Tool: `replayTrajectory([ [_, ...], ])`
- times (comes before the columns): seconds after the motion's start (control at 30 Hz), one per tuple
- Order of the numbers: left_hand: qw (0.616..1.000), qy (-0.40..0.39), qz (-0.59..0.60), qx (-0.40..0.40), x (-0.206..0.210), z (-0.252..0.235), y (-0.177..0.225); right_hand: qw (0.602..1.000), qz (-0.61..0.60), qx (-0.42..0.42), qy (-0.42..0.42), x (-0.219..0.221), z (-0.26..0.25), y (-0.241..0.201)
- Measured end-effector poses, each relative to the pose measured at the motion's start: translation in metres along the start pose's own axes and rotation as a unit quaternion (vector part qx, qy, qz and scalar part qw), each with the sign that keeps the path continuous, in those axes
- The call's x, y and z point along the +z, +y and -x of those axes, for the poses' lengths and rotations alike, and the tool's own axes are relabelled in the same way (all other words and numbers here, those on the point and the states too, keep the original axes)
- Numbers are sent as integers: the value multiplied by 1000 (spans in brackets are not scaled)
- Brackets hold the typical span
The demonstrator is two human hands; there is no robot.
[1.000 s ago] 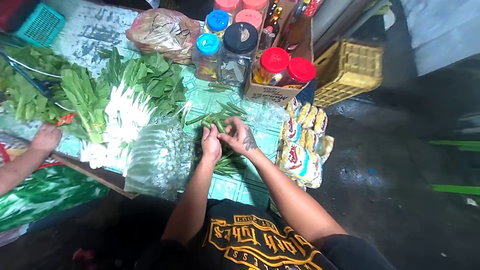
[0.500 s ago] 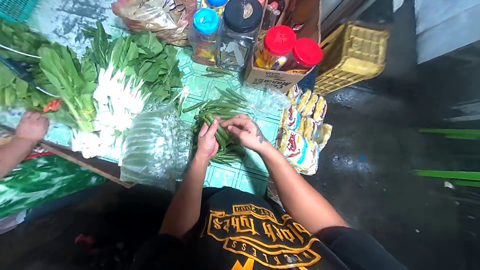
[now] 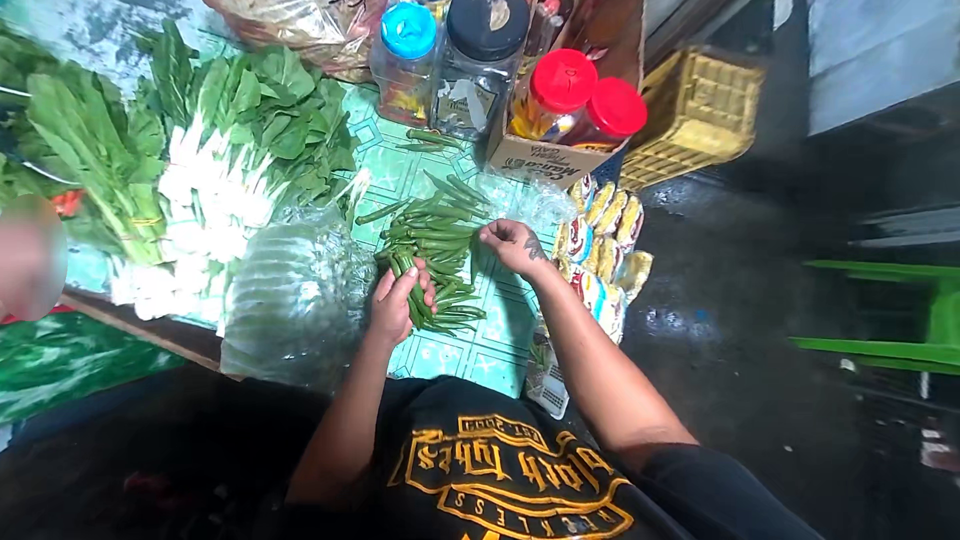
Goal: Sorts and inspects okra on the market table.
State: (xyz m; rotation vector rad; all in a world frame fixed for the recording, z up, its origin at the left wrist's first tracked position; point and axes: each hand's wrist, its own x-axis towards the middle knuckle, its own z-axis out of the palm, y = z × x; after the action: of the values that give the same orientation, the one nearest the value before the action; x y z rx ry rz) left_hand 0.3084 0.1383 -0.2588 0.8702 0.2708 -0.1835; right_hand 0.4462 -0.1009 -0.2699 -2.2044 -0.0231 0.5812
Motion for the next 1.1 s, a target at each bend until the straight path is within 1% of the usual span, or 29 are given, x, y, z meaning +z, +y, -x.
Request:
replayTrajectory([
  [0.07, 999, 2, -22, -35, 0, 10, -4, 1000, 21, -8, 20, 4, -11, -7],
  [0.13, 994, 2, -68, -91, 2, 24, -8, 999, 33, -20, 31, 7, -21, -19],
  [0.2, 984, -29, -122, -130, 2, 38, -11, 998, 31, -45, 25, 12, -28, -36],
  [0.3, 972, -88, -158, -150, -2, 55, -21, 996, 47, -77, 6, 19, -42, -59],
  [0.4, 962, -128, -171, -172, -7, 65, -28, 992, 79, -95, -6, 25, -67, -66],
  [0.5, 945, -193, -180, -192, -13, 70, -25, 986, 144, -85, 23, 25, -98, -70],
  [0.57, 941, -220, -172, -192, -16, 72, -23, 979, 187, -72, 35, 21, -118, -76],
  [0.63, 941, -221, -171, -190, -19, 73, -23, 972, 224, -53, 50, 18, -132, -83],
  [0.77, 946, -197, -179, -185, -23, 68, -21, 963, 259, -13, 74, 12, -155, -93],
  [0.9, 949, -188, -182, -177, -30, 67, -19, 955, 293, 14, 46, 21, -168, -84],
  [0.93, 949, -188, -180, -176, -32, 65, -19, 954, 295, 17, 50, 22, -171, -86],
  [1.1, 953, -179, -165, -178, -34, 62, -23, 951, 289, 34, 106, 29, -181, -83],
])
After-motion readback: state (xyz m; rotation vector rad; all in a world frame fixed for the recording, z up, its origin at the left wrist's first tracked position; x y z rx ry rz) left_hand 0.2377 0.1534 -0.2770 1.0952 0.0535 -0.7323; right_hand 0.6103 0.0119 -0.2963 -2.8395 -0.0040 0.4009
